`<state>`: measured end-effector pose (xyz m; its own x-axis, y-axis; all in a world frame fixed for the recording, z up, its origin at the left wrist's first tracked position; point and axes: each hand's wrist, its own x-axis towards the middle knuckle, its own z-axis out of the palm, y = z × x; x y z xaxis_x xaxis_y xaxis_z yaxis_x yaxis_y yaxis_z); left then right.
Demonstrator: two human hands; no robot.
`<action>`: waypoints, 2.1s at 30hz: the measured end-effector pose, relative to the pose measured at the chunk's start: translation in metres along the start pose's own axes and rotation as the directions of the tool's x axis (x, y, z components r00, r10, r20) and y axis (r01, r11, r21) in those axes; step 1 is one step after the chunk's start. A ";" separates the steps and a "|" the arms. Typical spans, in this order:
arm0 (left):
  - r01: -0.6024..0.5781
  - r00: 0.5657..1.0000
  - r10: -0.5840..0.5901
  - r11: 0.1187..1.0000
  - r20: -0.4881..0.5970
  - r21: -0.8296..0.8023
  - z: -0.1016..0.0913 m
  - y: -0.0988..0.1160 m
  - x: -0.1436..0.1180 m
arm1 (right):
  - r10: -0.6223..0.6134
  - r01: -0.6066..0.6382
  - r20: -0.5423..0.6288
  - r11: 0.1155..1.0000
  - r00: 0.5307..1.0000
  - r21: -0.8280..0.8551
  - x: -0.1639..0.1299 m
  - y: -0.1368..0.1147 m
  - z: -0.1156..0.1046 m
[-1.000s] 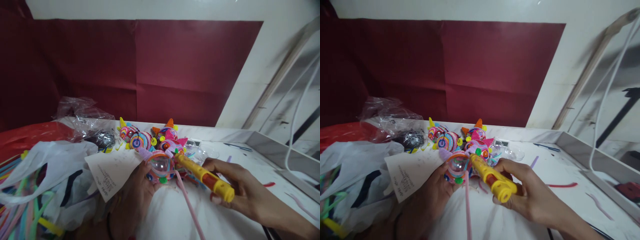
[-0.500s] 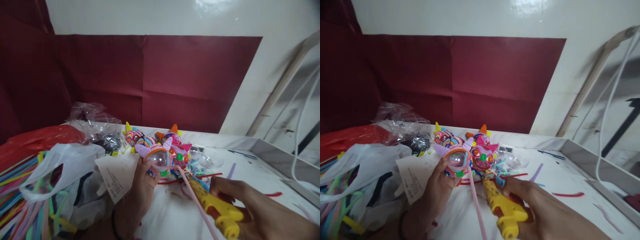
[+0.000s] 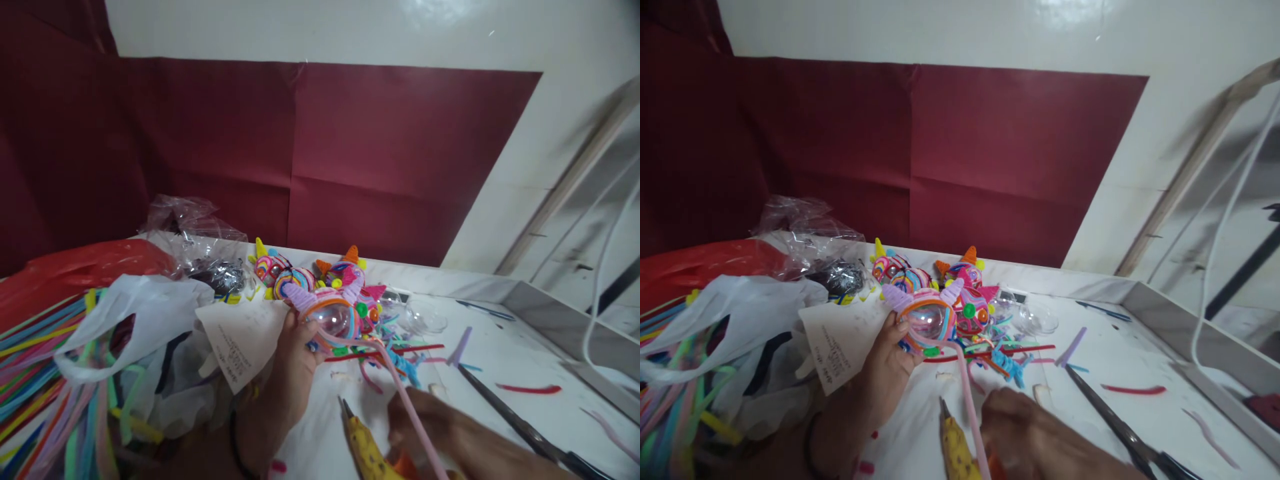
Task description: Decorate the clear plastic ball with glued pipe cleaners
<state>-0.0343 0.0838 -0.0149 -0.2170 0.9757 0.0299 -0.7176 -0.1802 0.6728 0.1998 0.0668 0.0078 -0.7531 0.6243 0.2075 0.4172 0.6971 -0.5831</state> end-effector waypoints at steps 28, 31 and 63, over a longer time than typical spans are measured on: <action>-0.054 0.998 0.051 0.993 0.033 0.102 0.001 -0.001 -0.002 | -0.264 0.166 -0.490 0.958 0.831 -0.234 0.089 -0.015 0.010; -0.037 0.999 0.036 0.992 0.013 0.123 -0.003 -0.004 0.001 | -0.246 0.154 -0.481 0.963 0.842 -0.222 0.091 -0.013 0.010; 0.070 0.997 -0.065 0.984 -0.036 0.165 -0.013 -0.011 0.012 | -0.056 -0.021 -0.462 0.987 0.885 -0.160 0.092 -0.013 0.014</action>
<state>-0.0378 0.0963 -0.0316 -0.1935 0.9803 -0.0401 -0.6122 -0.0887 0.7857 0.1183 0.1102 0.0238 -0.4549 0.6768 0.5789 0.5091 0.7309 -0.4545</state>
